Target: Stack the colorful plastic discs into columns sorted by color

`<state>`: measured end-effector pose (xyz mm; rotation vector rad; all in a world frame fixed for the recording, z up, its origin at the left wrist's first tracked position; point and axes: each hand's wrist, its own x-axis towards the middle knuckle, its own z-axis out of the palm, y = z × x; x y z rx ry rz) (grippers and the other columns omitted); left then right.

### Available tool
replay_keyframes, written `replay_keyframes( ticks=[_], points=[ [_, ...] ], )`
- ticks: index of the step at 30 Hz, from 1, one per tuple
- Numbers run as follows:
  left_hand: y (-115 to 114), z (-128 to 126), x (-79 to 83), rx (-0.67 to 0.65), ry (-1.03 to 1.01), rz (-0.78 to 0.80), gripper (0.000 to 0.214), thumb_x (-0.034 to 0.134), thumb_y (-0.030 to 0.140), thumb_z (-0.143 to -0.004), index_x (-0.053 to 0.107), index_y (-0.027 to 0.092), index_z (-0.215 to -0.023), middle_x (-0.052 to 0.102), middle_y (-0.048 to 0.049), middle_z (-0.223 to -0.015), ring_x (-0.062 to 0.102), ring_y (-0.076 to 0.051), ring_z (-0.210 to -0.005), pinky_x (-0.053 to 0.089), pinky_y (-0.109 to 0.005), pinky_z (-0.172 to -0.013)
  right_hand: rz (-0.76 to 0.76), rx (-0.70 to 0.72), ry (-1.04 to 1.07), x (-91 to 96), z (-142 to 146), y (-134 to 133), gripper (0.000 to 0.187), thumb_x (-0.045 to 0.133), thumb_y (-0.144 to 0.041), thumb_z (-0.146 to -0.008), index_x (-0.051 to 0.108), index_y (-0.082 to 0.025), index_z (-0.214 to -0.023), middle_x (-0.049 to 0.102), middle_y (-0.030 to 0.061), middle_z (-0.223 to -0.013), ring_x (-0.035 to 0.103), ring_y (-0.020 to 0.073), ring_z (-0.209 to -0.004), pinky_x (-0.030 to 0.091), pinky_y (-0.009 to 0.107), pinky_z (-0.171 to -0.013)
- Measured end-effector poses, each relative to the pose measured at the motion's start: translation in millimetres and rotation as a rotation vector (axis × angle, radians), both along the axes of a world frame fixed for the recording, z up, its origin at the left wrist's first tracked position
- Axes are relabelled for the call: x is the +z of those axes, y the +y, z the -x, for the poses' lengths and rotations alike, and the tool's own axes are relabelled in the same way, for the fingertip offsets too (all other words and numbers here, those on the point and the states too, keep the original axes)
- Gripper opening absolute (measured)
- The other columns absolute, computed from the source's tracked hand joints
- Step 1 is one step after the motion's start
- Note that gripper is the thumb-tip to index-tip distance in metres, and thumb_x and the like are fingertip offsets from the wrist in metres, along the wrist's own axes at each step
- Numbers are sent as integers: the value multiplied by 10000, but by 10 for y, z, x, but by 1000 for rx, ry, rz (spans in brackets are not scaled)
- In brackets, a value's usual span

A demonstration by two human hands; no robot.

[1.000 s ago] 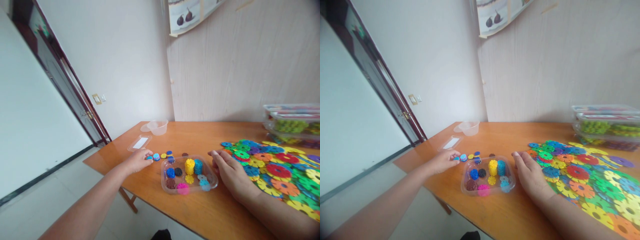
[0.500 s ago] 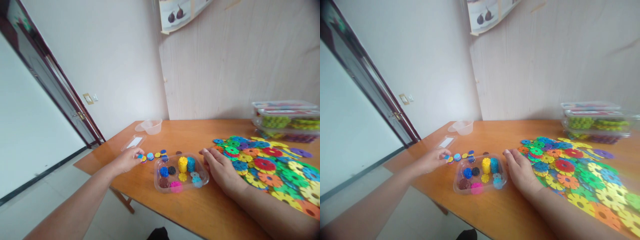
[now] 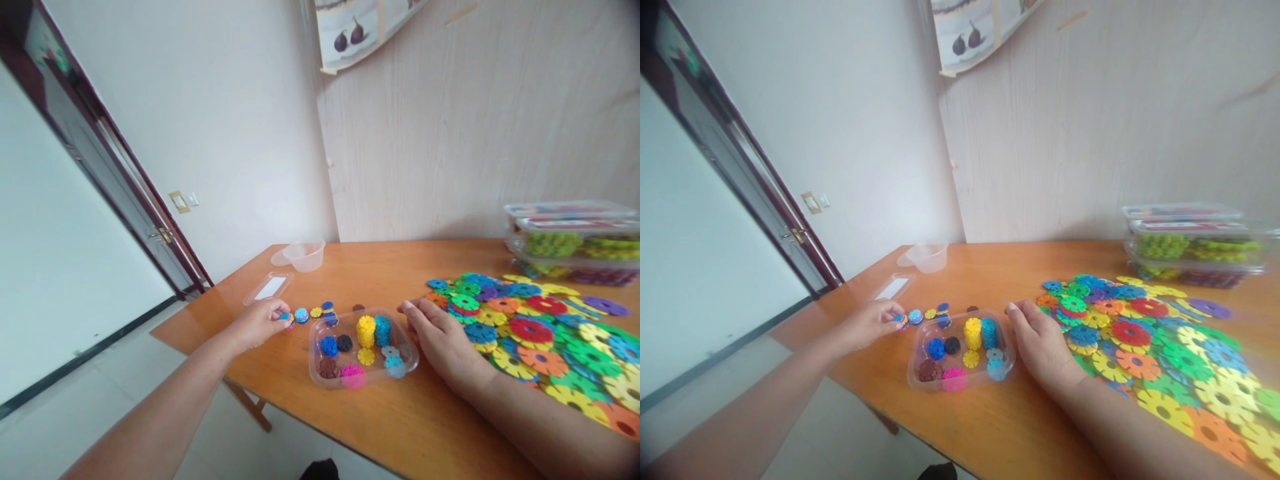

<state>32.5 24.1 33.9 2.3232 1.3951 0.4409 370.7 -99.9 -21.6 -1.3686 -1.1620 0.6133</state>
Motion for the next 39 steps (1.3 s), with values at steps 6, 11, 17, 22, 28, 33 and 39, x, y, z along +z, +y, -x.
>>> replay_keyframes(
  ticks=[6, 11, 17, 22, 28, 33, 39],
  points=[
    [-65, -111, 115, 32, -121, -2, 333, 675, 456, -710, 676, 186, -905, 703, -42, -869, 654, -197, -810, 512, -318, -748, 9, -23, -5, -12, 12, 20, 408, 504, -599, -844, 624, -219, -760, 573, 1, -614, 521, 177, -601, 411, 287, -535],
    [-254, -564, 305, -21, -165, -106, 339, 679, 412, -729, 666, 199, -992, 693, -45, -984, 643, -210, -903, 515, -345, -809, 5, -19, -9, -21, 15, 35, 409, 487, -590, -865, 631, -216, -786, 574, 1, -627, 517, 177, -610, 406, 285, -536],
    [-553, -1245, 430, -323, -109, -217, 201, 656, 281, -765, 639, 234, -960, 679, -8, -987, 614, -182, -945, 480, -321, -859, 12, 20, -13, -11, 13, 20, 381, 481, -561, -896, 572, -220, -754, 555, -18, -640, 509, 158, -611, 403, 271, -553],
    [-618, -1544, 342, -456, -19, -314, 153, 677, 278, -769, 613, 237, -903, 643, -9, -909, 571, -190, -909, 461, -326, -805, 19, 62, 12, 45, 21, -2, 364, 488, -537, -900, 531, -223, -722, 533, -31, -640, 490, 149, -600, 410, 270, -571],
    [-640, -1557, 229, -487, 64, -379, 183, 688, 313, -783, 617, 237, -934, 627, -31, -966, 548, -208, -943, 440, -337, -820, -4, 34, -29, 21, 13, 29, 334, 483, -504, -911, 555, -219, -750, 553, -25, -652, 508, 155, -627, 412, 272, -585],
    [-692, -1434, 226, -484, 114, -421, 129, 652, 287, -807, 637, 252, -930, 640, -32, -946, 545, -211, -940, 425, -351, -836, -8, 28, -34, -9, 23, 40, 316, 494, -493, -901, 578, -213, -782, 571, -21, -659, 516, 160, -641, 413, 274, -588],
    [-733, -1360, 246, -467, 147, -448, 106, 628, 260, -827, 662, 257, -928, 650, -25, -917, 535, -208, -958, 410, -353, -848, 27, 37, -31, 9, 33, 34, 321, 489, -494, -903, 569, -207, -783, 544, -25, -652, 501, 157, -643, 404, 273, -581]
  ],
)
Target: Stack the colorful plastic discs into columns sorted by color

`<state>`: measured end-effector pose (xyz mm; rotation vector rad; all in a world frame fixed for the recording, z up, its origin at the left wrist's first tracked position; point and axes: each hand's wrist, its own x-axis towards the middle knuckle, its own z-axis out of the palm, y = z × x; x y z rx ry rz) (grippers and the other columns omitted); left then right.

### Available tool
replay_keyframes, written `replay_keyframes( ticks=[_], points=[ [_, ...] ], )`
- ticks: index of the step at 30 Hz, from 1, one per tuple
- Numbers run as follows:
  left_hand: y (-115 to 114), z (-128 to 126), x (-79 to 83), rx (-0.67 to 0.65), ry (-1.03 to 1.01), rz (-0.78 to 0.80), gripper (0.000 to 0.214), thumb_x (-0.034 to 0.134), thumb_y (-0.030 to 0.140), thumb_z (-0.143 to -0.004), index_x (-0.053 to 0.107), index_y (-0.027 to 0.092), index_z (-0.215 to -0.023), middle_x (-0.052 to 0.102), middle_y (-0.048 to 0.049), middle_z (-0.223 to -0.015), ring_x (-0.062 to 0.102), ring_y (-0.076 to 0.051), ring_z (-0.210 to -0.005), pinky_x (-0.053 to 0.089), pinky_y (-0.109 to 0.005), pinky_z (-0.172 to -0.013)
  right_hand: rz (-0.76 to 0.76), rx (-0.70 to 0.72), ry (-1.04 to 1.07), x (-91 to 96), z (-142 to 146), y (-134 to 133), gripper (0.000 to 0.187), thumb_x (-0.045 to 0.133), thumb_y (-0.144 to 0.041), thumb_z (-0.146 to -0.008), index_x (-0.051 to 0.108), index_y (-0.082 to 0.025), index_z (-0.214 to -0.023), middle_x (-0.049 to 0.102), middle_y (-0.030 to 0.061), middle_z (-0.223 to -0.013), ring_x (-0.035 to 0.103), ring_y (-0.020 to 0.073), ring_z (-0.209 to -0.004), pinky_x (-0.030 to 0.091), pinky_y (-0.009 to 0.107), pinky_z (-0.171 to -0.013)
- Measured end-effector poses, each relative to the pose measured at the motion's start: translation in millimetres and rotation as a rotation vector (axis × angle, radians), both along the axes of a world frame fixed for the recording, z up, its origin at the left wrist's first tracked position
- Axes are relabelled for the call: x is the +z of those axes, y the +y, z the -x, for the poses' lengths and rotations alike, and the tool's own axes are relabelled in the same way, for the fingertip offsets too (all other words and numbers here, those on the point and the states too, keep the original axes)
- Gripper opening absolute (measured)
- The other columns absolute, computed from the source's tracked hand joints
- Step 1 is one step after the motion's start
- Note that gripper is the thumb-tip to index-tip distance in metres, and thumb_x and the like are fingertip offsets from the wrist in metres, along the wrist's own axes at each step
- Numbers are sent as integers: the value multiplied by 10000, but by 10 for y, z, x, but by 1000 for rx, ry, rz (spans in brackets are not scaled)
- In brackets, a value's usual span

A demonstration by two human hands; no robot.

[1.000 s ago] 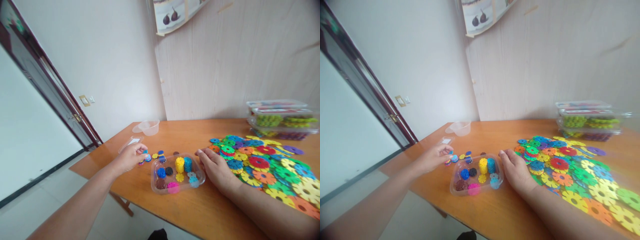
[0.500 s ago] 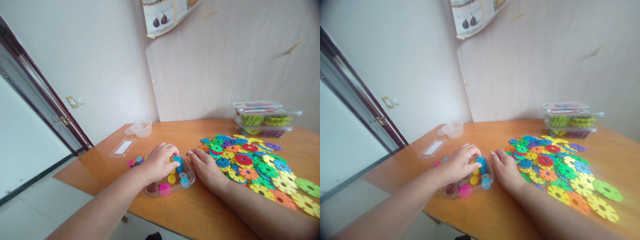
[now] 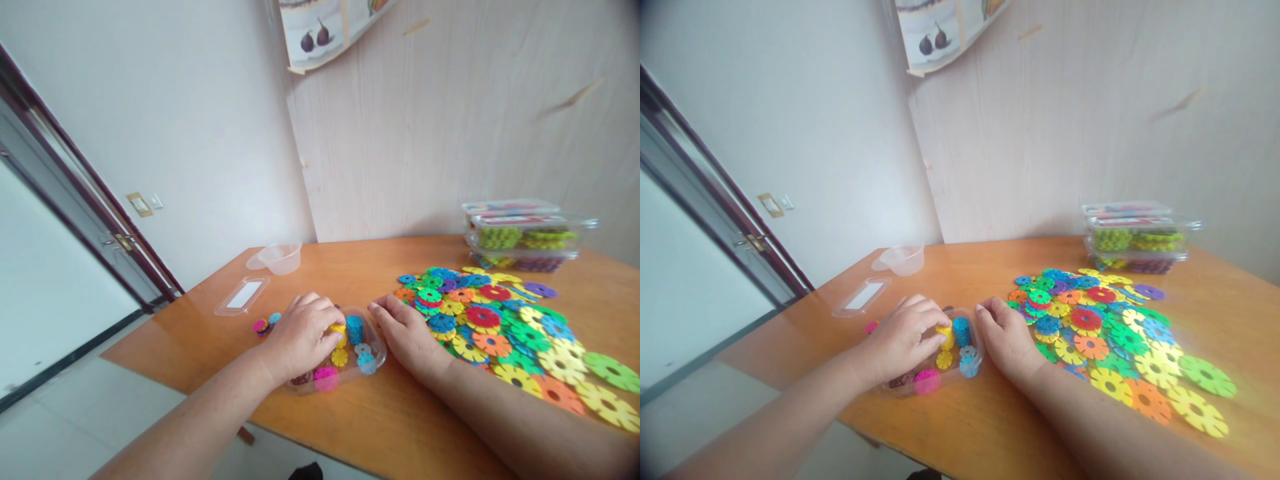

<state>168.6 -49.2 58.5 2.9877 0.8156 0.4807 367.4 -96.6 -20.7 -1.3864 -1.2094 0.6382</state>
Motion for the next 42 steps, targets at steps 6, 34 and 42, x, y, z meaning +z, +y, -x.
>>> replay_keyframes(
  ticks=[6, 34, 42],
  points=[
    [-26, 30, 59, 23, -25, 11, 138, 654, 318, -814, 674, 254, -934, 664, -24, -941, 549, -206, -965, 421, -347, -853, 23, 22, 36, 35, -2, -17, 319, 520, -506, -874, 572, -209, -770, 557, -19, -649, 506, 162, -637, 399, 265, -554],
    [796, 1019, -95, 415, -24, 314, 285, 653, 378, -734, 686, 213, -965, 673, -30, -951, 614, -176, -841, 462, -276, -736, 79, 27, -20, -19, -53, -19, 317, 519, -513, -881, 603, -211, -835, 603, -13, -672, 548, 166, -646, 431, 264, -567],
    [317, 658, 340, 245, -70, 319, 238, 631, 293, -760, 639, 210, -982, 654, -34, -1044, 588, -178, -965, 457, -298, -826, 72, 22, -42, -8, -49, -30, 281, 521, -476, -877, 610, -213, -832, 621, -9, -678, 556, 165, -650, 436, 259, -568]
  ],
)
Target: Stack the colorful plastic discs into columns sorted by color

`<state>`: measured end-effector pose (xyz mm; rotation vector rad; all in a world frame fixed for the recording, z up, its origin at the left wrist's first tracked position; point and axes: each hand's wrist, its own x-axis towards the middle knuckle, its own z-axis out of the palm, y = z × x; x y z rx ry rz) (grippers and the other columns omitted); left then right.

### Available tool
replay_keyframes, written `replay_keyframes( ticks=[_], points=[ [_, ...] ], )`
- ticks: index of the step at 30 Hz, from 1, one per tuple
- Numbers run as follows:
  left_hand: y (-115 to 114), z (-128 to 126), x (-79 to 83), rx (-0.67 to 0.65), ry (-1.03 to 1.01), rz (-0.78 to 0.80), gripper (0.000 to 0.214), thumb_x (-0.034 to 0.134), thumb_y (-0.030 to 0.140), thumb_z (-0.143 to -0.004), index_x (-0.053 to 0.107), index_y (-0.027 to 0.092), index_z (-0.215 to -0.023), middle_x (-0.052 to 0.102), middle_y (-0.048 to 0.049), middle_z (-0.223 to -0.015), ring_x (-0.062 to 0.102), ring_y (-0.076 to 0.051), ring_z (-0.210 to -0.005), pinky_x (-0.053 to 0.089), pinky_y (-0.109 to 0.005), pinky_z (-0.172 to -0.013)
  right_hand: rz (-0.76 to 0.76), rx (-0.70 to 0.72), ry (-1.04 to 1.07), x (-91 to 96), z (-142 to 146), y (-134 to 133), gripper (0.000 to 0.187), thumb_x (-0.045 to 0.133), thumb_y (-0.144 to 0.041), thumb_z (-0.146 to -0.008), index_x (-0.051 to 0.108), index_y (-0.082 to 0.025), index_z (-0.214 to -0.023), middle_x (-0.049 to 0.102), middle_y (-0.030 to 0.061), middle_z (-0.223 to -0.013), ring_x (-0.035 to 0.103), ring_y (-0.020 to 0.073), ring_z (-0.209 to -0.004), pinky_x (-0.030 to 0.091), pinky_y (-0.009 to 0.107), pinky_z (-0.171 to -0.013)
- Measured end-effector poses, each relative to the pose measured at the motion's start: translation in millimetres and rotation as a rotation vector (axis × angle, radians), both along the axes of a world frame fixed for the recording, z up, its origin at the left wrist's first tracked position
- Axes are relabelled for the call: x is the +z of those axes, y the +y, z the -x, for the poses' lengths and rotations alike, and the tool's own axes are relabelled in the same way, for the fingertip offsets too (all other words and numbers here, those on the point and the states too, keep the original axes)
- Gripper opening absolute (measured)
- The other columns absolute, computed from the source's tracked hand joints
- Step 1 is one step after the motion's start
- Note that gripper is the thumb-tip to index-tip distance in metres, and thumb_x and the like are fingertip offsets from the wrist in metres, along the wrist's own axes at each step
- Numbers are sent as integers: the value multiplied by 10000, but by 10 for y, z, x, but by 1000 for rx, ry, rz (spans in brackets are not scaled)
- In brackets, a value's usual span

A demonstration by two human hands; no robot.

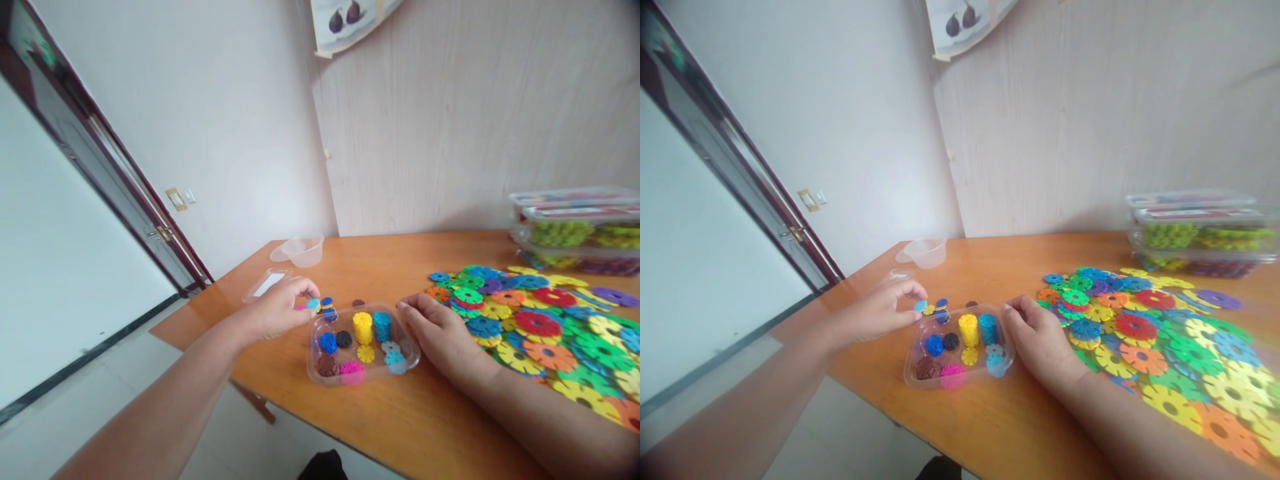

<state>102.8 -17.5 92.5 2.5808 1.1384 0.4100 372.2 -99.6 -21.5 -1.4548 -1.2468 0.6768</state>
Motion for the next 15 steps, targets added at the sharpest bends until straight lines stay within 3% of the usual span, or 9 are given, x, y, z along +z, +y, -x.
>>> replay_keyframes(
  ticks=[5, 11, 15],
  points=[
    [-270, -192, 146, -123, 140, -6, 194, 657, 289, -748, 641, 228, -932, 622, -1, -924, 556, -167, -893, 427, -279, -766, -9, -8, 17, -24, 3, 17, 287, 527, -477, -866, 618, -206, -836, 624, -3, -667, 562, 169, -634, 438, 266, -558],
    [-375, -353, 121, -249, 177, 84, 224, 683, 305, -747, 639, 255, -961, 600, 7, -885, 547, -166, -853, 399, -265, -707, -30, -11, 38, -61, 11, 32, 279, 525, -471, -861, 627, -212, -852, 654, 6, -685, 585, 180, -648, 450, 277, -567],
    [-412, -533, 105, -319, 202, 56, 169, 678, 278, -751, 643, 255, -915, 604, 0, -863, 549, -185, -885, 397, -280, -726, -38, -19, 22, -49, 16, 32, 289, 512, -482, -873, 616, -214, -845, 637, 4, -679, 585, 183, -657, 454, 283, -583]
  ],
)
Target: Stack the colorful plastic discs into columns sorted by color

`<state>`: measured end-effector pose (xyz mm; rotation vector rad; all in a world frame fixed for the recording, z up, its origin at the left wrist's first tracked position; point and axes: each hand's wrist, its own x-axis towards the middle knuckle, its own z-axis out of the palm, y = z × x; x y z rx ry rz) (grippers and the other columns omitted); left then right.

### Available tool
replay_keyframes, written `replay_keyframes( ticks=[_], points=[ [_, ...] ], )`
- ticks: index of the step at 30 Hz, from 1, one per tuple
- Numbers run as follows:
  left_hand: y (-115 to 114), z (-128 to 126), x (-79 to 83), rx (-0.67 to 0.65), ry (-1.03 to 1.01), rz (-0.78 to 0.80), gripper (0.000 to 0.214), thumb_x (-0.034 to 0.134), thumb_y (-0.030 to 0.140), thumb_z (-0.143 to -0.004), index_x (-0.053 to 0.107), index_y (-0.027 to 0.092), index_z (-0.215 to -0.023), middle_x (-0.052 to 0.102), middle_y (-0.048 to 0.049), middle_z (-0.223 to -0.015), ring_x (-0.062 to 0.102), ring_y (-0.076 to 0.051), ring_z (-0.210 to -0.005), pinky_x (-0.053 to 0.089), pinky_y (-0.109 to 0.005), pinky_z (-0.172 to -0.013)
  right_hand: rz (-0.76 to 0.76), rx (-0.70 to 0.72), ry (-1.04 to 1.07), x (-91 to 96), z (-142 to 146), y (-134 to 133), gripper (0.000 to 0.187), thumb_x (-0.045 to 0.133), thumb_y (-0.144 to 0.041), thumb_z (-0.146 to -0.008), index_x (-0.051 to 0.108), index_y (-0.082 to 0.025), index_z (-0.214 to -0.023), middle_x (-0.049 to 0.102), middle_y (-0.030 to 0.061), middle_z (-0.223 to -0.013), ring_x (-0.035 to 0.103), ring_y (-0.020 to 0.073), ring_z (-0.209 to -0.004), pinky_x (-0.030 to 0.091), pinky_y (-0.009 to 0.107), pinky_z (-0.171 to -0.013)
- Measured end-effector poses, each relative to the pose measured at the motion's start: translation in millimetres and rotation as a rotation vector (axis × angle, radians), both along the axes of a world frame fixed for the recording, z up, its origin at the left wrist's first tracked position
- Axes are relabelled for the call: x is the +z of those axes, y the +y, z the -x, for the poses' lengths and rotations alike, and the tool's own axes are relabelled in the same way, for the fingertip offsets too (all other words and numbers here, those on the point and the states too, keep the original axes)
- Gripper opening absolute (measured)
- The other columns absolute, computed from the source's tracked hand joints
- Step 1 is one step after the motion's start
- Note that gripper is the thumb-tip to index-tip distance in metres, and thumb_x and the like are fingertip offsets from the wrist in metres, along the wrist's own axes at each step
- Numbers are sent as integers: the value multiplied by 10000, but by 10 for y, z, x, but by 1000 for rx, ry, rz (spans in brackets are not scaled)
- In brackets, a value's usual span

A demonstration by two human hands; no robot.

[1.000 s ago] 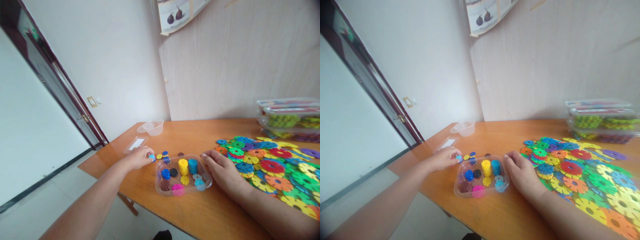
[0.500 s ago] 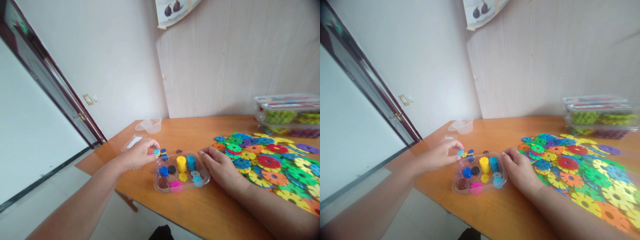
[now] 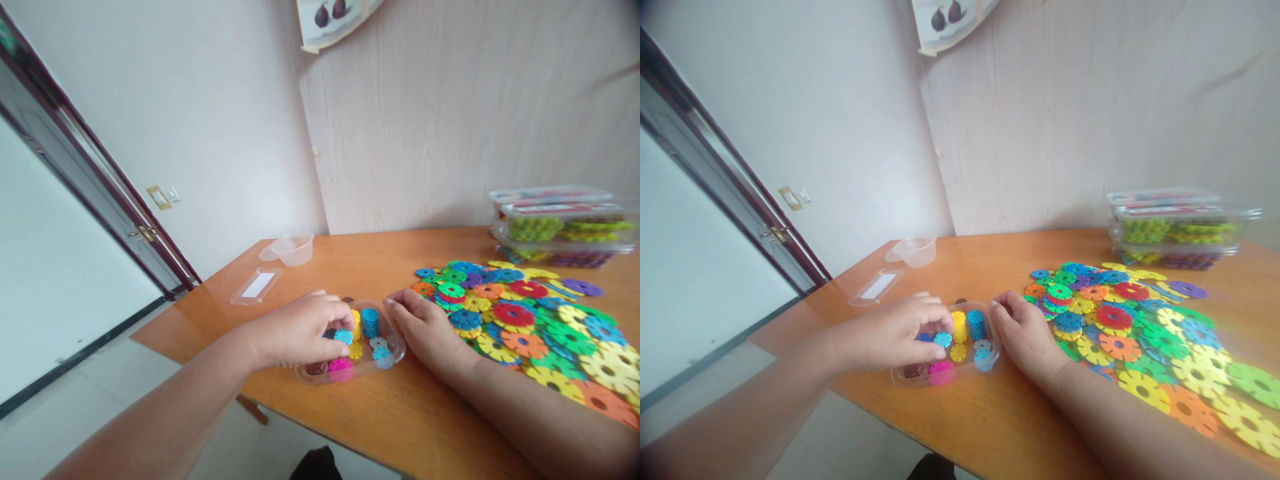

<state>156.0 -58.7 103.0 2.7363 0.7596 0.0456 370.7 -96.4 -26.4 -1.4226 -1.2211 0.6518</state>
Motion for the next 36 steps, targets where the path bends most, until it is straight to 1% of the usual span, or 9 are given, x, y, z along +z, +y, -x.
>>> replay_keyframes(
  ticks=[9, 14, 18, 21, 25, 28, 30, 33, 36],
  points=[
    [-33, -370, -111, -210, 9, -80, 180, 680, 265, -764, 628, 237, -933, 646, -10, -924, 559, -189, -895, 410, -292, -741, 0, 9, -26, 81, 3, -16, 260, 504, -444, -874, 596, -205, -827, 621, -2, -706, 568, 175, -693, 439, 283, -615],
    [-12, -359, -150, -138, -43, 32, 304, 714, 239, -718, 628, 238, -1009, 656, -7, -951, 588, -179, -908, 448, -281, -750, -7, 0, -36, 105, 12, -22, 253, 494, -427, -876, 597, -199, -834, 646, 10, -754, 579, 176, -721, 443, 289, -647],
    [-3, -317, -91, -75, -95, 119, 265, 657, 215, -754, 638, 227, -1017, 674, -9, -950, 612, -161, -883, 477, -282, -773, 7, 3, -29, 106, 9, -28, 265, 494, -438, -874, 602, -200, -835, 640, 8, -735, 571, 173, -692, 443, 284, -618],
    [98, -194, 9, 84, -199, 149, 213, 568, 230, -810, 633, 212, -1012, 680, -12, -925, 625, -147, -841, 501, -281, -754, 17, 4, -14, 86, 3, -28, 259, 504, -442, -870, 611, -207, -851, 649, 6, -738, 577, 175, -691, 450, 280, -613],
    [463, 172, 38, 330, -303, 77, 253, 563, 329, -815, 627, 196, -1021, 666, -19, -900, 619, -147, -803, 499, -271, -700, 31, 10, 4, 35, -8, -13, 269, 513, -462, -868, 614, -214, -843, 633, -5, -679, 575, 176, -652, 440, 273, -568],
    [786, 517, -100, 441, -267, 24, 248, 578, 338, -784, 638, 178, -964, 658, -18, -859, 609, -148, -784, 486, -264, -687, 32, 8, -3, 16, -14, -5, 283, 516, -477, -870, 611, -213, -836, 610, -15, -653, 556, 168, -619, 434, 271, -553],
    [941, 717, -239, 502, -208, 54, 264, 614, 349, -751, 644, 168, -942, 663, -29, -862, 618, -162, -804, 493, -273, -701, 36, 7, -13, 21, -18, -6, 285, 516, -482, -872, 609, -215, -833, 603, -20, -652, 548, 164, -619, 437, 273, -561],
    [1038, 909, -428, 532, -168, 109, 341, 659, 408, -723, 651, 158, -955, 682, -45, -867, 634, -180, -804, 503, -290, -703, 45, 4, -21, 33, -22, -12, 293, 513, -492, -876, 602, -217, -827, 592, -22, -643, 545, 165, -627, 437, 273, -565],
    [1016, 965, -527, 525, -158, 161, 421, 705, 470, -685, 659, 164, -970, 707, -67, -946, 654, -209, -884, 510, -299, -720, 39, 8, -26, 32, -26, -13, 303, 510, -500, -880, 601, -216, -828, 589, -19, -644, 545, 166, -630, 435, 274, -566]
  ],
)
